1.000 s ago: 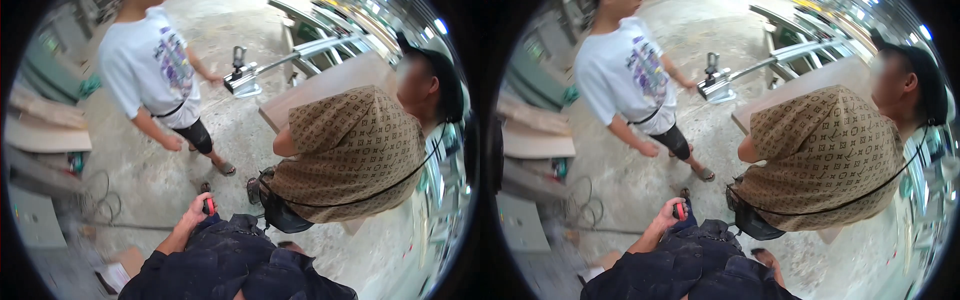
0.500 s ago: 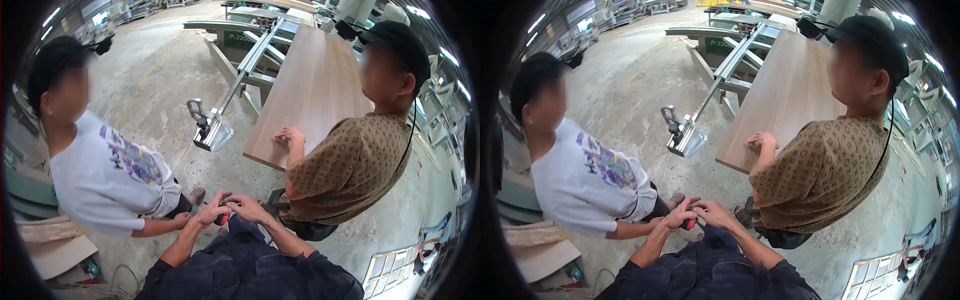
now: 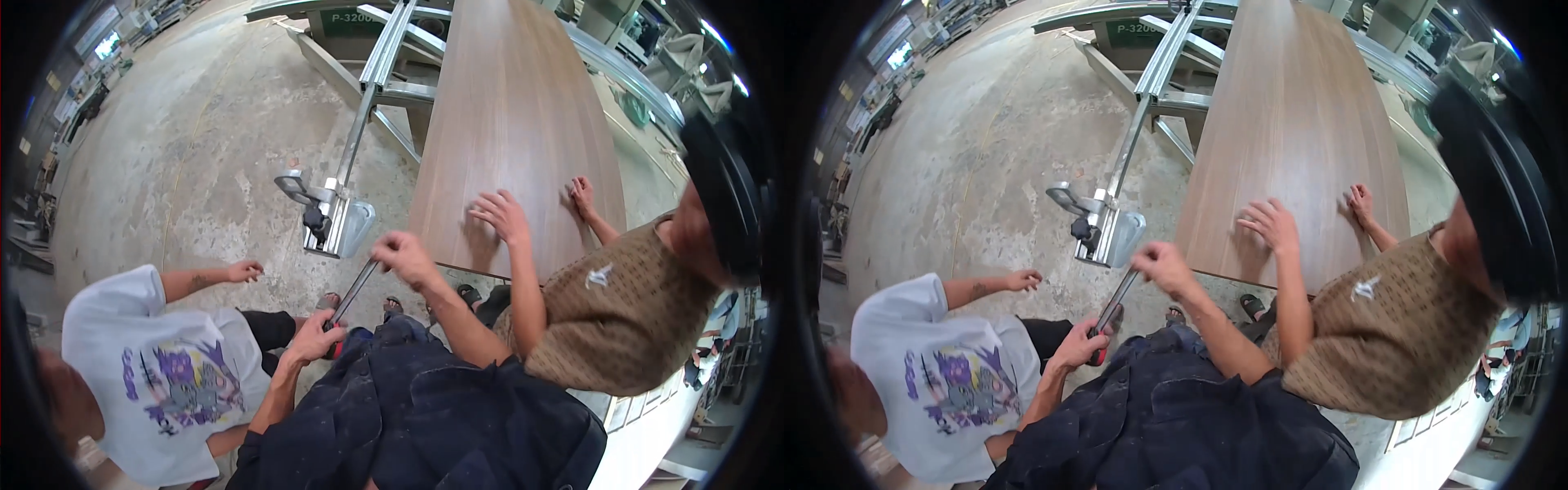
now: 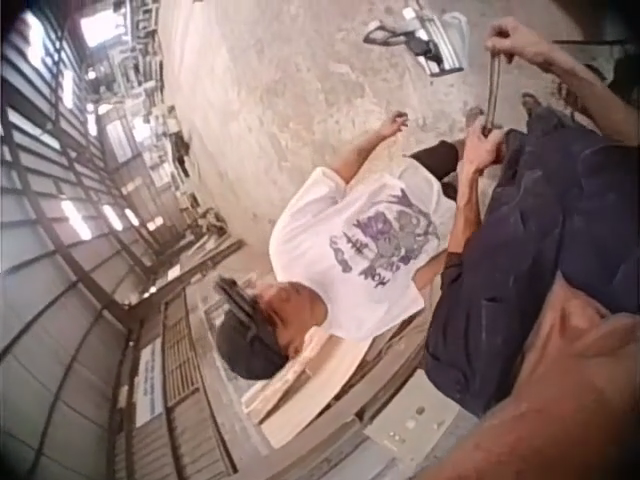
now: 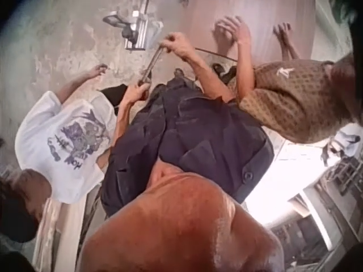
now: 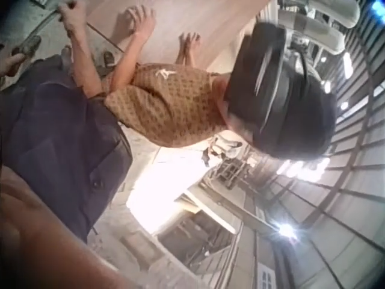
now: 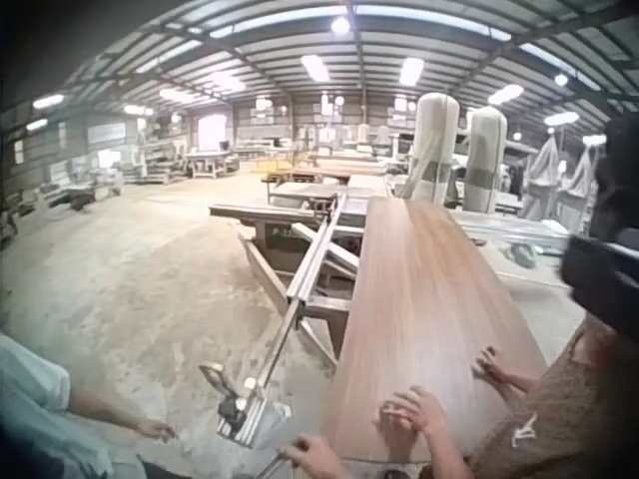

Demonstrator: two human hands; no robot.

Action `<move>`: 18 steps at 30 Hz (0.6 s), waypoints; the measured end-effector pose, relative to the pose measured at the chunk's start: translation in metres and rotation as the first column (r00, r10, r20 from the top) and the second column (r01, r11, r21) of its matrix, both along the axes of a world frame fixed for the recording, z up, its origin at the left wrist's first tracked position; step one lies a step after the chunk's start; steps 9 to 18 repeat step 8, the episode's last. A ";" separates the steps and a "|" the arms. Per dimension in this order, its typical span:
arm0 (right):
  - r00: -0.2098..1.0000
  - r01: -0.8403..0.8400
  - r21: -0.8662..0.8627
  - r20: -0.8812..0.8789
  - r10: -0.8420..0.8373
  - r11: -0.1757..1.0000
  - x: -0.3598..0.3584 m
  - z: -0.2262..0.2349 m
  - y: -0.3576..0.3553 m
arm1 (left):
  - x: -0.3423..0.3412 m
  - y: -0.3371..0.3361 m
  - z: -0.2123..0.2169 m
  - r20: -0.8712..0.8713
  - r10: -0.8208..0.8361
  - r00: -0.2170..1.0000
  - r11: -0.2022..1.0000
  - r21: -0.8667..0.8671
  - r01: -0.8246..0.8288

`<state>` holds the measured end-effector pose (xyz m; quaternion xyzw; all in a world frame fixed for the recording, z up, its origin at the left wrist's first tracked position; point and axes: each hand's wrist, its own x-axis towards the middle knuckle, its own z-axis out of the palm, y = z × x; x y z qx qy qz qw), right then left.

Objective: Moving large wooden furniture panels and measuring them in a workshop environment.

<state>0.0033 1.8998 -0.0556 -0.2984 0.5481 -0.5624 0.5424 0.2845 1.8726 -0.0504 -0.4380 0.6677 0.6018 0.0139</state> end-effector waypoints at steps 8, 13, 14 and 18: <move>0.806 0.551 -0.045 0.289 -0.517 0.834 -0.078 0.009 -0.044 | -0.018 -0.065 0.024 -0.056 -0.169 0.984 0.984 0.055 0.172; 0.806 0.551 -0.045 0.289 -0.517 0.834 -0.078 0.009 -0.044 | -0.018 -0.065 0.024 -0.056 -0.169 0.984 0.984 0.055 0.172; 0.806 0.551 -0.045 0.289 -0.517 0.834 -0.078 0.009 -0.044 | -0.018 -0.065 0.024 -0.056 -0.169 0.984 0.984 0.055 0.172; 0.806 0.551 -0.045 0.289 -0.517 0.834 -0.078 0.009 -0.044 | -0.018 -0.065 0.024 -0.056 -0.169 0.984 0.984 0.055 0.172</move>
